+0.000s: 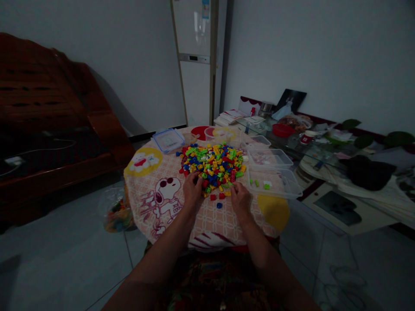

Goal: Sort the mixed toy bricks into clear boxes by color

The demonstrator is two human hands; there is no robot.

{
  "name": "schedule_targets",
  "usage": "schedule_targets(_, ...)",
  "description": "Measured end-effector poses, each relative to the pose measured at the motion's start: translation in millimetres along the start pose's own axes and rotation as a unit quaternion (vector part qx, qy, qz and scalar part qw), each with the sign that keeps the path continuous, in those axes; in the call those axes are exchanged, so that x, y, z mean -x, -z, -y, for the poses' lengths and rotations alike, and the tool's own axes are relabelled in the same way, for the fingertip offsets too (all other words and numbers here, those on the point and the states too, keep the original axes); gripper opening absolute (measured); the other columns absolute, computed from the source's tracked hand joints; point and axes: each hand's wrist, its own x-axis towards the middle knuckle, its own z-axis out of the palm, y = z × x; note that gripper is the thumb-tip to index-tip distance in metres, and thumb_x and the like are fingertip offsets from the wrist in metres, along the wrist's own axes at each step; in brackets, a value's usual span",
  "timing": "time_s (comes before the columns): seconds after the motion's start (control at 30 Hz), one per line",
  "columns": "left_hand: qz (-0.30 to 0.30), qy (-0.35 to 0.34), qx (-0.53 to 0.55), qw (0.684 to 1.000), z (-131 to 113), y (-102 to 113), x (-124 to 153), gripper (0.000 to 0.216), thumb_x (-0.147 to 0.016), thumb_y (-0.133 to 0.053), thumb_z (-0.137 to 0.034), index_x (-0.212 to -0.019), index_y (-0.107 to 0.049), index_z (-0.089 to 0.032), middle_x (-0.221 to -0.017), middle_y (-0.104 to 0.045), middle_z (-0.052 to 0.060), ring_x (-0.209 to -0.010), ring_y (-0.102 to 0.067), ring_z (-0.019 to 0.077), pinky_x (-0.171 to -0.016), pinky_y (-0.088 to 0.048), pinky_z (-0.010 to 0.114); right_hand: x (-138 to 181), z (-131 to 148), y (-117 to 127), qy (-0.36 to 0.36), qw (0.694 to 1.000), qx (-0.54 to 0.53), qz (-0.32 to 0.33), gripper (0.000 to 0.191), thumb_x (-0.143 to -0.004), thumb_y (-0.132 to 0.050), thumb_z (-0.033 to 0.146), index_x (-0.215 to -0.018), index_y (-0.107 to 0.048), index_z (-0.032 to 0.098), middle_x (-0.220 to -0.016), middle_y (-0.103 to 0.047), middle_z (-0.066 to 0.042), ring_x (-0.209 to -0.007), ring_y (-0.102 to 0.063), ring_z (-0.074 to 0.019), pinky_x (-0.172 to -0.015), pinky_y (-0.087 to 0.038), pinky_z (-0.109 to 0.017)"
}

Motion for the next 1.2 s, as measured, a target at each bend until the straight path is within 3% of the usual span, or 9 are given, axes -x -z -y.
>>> schedule_targets(0.27, 0.003, -0.008, -0.014, 1.0, -2, 1, -2, 0.026, -0.085, -0.064, -0.03, -0.106, -0.076, -0.02, -0.126, -0.074, 0.014, -0.121, -0.068, 0.0308, -0.111, -0.05, 0.05, -8, 3, 14, -0.074, 0.984, -0.135, -0.09, 0.031, -0.094, -0.053, 0.038, -0.101, -0.074, 0.017, -0.083, -0.076, -0.009, -0.071, -0.066, -0.0222, -0.071, -0.051, -0.032)
schedule_targets(0.47, 0.014, 0.003, -0.031, 0.999, -3, 2, -1, 0.029, -0.087, -0.06, -0.029, -0.11, -0.076, -0.019, -0.128, -0.074, 0.012, -0.123, -0.067, 0.0284, -0.113, -0.049, 0.046, -36, -14, 50, -0.116, 0.967, -0.122, -0.192, 0.035, -0.089, -0.054, 0.038, -0.103, -0.076, 0.015, -0.086, -0.078, -0.011, -0.074, -0.068, -0.0225, -0.073, -0.051, -0.032)
schedule_targets(0.6, 0.014, 0.002, -0.038, 0.999, -4, 1, -1, 0.029, -0.087, -0.06, -0.028, -0.109, -0.076, -0.018, -0.129, -0.073, 0.013, -0.123, -0.067, 0.0279, -0.113, -0.049, 0.045, -38, -17, 55, -0.116, 0.966, -0.119, -0.196, 0.038, -0.089, -0.052, 0.035, -0.108, -0.076, 0.013, -0.091, -0.08, -0.013, -0.075, -0.069, -0.0226, -0.073, -0.052, -0.032)
schedule_targets(0.7, 0.01, 0.003, -0.039, 0.999, -4, 1, -1, 0.029, -0.087, -0.06, -0.029, -0.109, -0.075, -0.018, -0.129, -0.074, 0.013, -0.121, -0.068, 0.0281, -0.111, -0.05, 0.045, -27, -4, 44, -0.059, 0.981, -0.118, -0.145, 0.032, -0.092, -0.051, 0.032, -0.098, -0.078, 0.016, -0.091, -0.08, -0.012, -0.079, -0.071, -0.0219, -0.078, -0.052, -0.031)
schedule_targets(0.8, 0.012, -0.002, -0.042, 0.999, -4, 2, -1, 0.029, -0.088, -0.06, -0.029, -0.11, -0.075, -0.018, -0.128, -0.074, 0.013, -0.121, -0.067, 0.0285, -0.111, -0.05, 0.046, -15, 12, 29, -0.017, 0.996, -0.081, -0.037, 0.029, -0.095, -0.051, 0.026, -0.097, -0.078, 0.017, -0.096, -0.081, -0.011, -0.085, -0.072, -0.02, -0.08, -0.05, -0.027)
schedule_targets(0.97, 0.015, 0.006, -0.05, 0.999, -5, 2, -2, 0.03, -0.087, -0.059, -0.029, -0.111, -0.075, -0.018, -0.128, -0.074, 0.013, -0.122, -0.067, 0.0291, -0.111, -0.05, 0.046, -8, 24, 19, -0.03, 0.987, 0.078, 0.139, 0.028, -0.102, -0.052, 0.024, -0.11, -0.078, 0.023, -0.107, -0.081, -0.007, -0.093, -0.074, -0.0184, -0.079, -0.045, -0.024)
schedule_targets(1.2, 0.013, 0.012, -0.055, 0.998, -7, 2, 0, 0.031, -0.088, -0.058, -0.03, -0.112, -0.074, -0.019, -0.13, -0.074, 0.013, -0.123, -0.068, 0.0294, -0.111, -0.05, 0.046, -17, 29, 18, -0.058, 0.958, 0.184, 0.21, 0.032, -0.103, -0.057, 0.031, -0.13, -0.072, 0.025, -0.115, -0.08, -0.012, -0.103, -0.075, -0.0222, -0.08, -0.048, -0.027)
